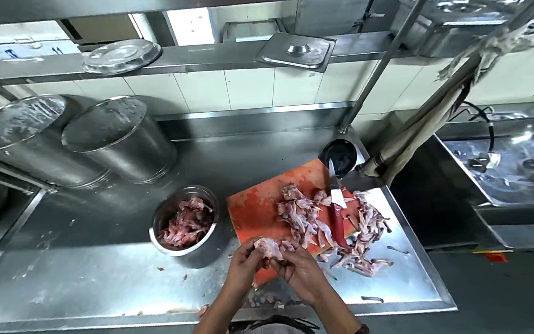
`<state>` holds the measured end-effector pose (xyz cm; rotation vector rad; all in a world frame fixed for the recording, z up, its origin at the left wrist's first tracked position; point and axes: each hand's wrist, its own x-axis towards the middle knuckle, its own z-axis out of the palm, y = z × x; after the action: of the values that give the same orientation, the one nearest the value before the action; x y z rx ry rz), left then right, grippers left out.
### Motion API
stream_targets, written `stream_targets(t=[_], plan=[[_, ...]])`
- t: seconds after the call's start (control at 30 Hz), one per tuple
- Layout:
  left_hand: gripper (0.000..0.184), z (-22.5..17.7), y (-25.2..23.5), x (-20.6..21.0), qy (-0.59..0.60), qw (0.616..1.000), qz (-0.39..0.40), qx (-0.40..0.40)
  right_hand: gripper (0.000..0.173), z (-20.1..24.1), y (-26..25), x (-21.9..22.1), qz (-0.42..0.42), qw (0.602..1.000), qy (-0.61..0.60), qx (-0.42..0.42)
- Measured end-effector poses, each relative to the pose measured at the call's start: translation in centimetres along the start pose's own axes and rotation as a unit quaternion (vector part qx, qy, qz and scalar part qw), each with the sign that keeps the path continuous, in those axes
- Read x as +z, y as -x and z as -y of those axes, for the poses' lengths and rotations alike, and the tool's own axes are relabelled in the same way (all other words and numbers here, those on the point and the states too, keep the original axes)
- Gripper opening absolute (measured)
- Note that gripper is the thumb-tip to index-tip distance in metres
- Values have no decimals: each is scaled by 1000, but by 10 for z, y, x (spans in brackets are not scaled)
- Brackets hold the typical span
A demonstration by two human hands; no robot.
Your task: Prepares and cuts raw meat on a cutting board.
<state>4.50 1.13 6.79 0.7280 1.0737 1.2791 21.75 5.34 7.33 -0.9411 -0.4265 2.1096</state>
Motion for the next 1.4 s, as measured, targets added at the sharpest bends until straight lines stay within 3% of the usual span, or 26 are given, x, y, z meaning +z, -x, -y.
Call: stream_targets(t=[0.03,0.07,0.13,0.17,0.23,0.3,0.37,0.47,0.6,0.73,0.9,1.0,1.07,1.13,1.2,1.3,1.37,1.4], plan=[[27,0,1,2,34,999,3,-12,28,0,-2,0,-10,995,101,-22],[28,0,2,4,53,998,10,-19,37,-2,-4,-1,-36,965,254,-57],[28,-2,2,6,53,998,34,-13,53,-3,-5,-6,-92,841,518,-129],[28,-4,1,6,29,998,47,-2,53,-1,-1,-7,-111,793,573,-177],[28,-7,-5,4,-35,997,72,21,41,8,7,-8,-113,743,588,-299],[27,-10,-10,0,-70,994,84,25,30,17,13,-8,-52,730,581,-356],[28,-11,-13,-3,-81,992,98,12,29,24,18,-4,-8,703,626,-338],[31,-13,-17,4,-90,992,89,-24,31,26,21,7,-30,647,716,-260],[50,-1,-18,11,-119,985,121,-29,32,28,25,30,-45,628,770,-104],[55,28,-21,9,-208,969,127,31,34,23,22,40,-69,633,771,10],[37,33,-10,8,-436,897,28,65,40,8,24,52,-84,594,799,40],[36,6,-11,5,-547,835,56,-17,41,10,26,50,-63,589,804,47],[38,-8,-18,-9,-514,849,79,-95,40,18,33,41,-18,592,805,41],[38,-9,-27,-26,-469,868,106,-125,40,25,38,33,32,593,805,21],[34,-9,-26,-29,-467,876,89,-74,38,29,38,33,53,586,809,15],[35,-18,-11,-26,-451,883,18,130,38,40,30,38,52,592,804,13],[29,-24,-5,-23,-432,860,46,267,39,49,26,41,55,622,781,10],[28,-26,-2,-19,-442,847,81,284,40,52,26,41,61,637,769,7]])
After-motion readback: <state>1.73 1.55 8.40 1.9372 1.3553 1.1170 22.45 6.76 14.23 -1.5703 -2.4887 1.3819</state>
